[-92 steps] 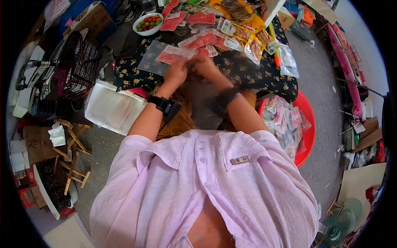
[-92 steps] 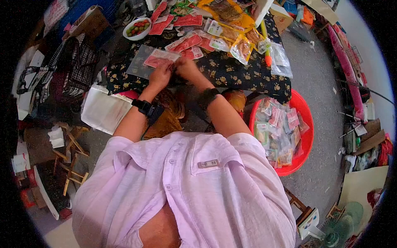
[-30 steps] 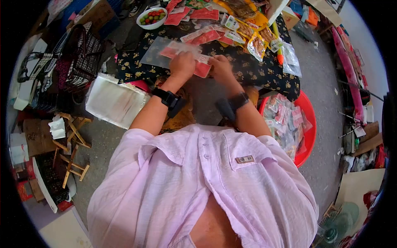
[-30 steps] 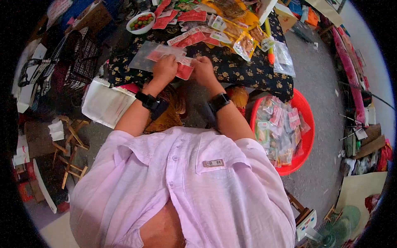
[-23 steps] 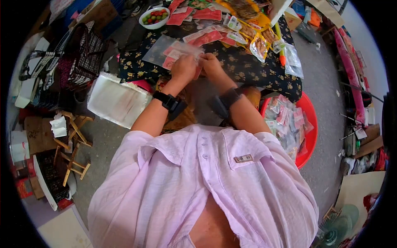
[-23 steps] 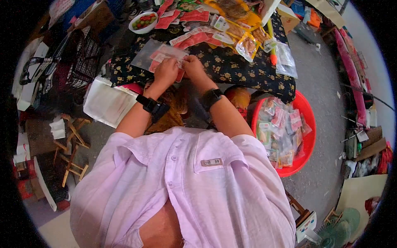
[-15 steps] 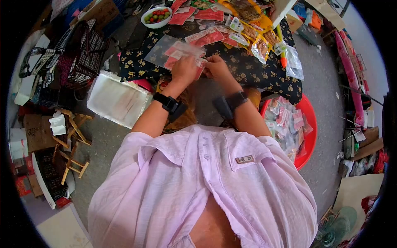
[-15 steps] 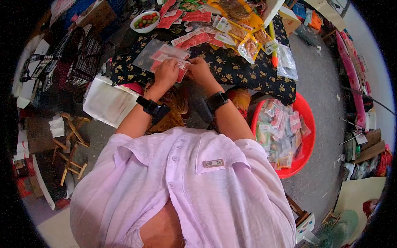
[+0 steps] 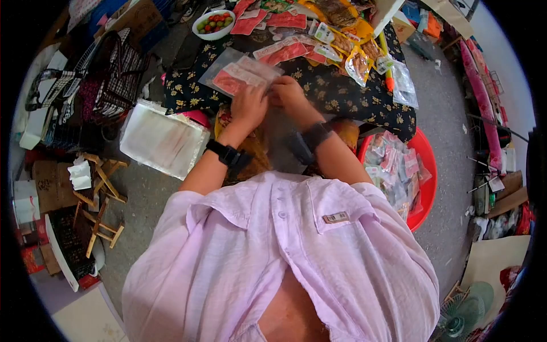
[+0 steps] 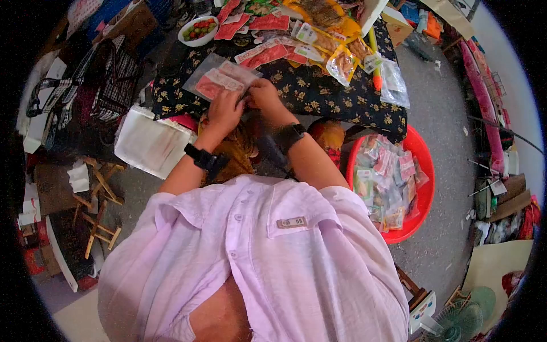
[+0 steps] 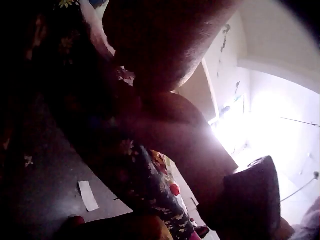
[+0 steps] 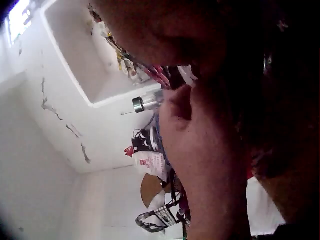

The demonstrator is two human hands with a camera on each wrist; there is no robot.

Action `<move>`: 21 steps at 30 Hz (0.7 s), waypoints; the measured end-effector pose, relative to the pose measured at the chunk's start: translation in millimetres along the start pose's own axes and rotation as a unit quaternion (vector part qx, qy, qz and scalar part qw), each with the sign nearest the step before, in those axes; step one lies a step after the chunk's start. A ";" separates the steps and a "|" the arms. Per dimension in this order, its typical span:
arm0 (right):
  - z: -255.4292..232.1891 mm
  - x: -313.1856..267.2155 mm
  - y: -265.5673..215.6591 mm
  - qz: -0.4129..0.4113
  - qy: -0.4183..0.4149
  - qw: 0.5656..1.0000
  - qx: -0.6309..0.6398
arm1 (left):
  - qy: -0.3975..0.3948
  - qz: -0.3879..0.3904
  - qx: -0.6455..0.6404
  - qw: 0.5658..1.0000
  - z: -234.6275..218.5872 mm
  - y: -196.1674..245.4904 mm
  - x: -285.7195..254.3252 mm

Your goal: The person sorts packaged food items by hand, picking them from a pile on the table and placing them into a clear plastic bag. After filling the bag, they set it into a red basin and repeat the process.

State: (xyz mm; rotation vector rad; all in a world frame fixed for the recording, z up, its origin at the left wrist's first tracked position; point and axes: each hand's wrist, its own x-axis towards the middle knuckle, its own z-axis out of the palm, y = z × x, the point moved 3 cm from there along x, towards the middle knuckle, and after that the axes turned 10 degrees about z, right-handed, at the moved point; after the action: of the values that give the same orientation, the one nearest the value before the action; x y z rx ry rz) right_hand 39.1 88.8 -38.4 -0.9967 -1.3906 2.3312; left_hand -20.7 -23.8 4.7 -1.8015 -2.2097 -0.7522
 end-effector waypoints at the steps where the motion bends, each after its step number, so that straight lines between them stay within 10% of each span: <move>1: -7.0 1.3 -1.3 0.009 0.046 0.999 -0.014 | 0.008 0.018 0.019 1.000 -6.1 4.3 -4.9; 4: -23.3 10.4 -13.7 -0.103 0.149 0.978 -0.104 | 0.039 0.072 0.069 0.994 -14.6 8.0 -19.7; 10: -17.6 34.7 -29.2 -0.062 0.070 0.953 -0.290 | 0.110 0.151 0.116 0.976 -0.7 -9.1 -27.4; 16: -12.9 -0.8 -40.0 -0.044 -0.022 0.977 -0.207 | 0.151 0.138 0.024 0.979 -29.5 -12.5 -14.6; 21: -4.6 -42.6 -77.4 -0.237 0.012 0.900 -0.365 | 0.187 0.130 -0.132 0.965 -85.0 -7.6 7.4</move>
State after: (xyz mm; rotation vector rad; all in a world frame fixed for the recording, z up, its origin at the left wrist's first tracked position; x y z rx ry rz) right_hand 63.6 109.3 44.1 -0.7067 -2.2606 1.4449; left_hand -43.7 -60.6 78.6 -1.8276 -1.6612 -1.2519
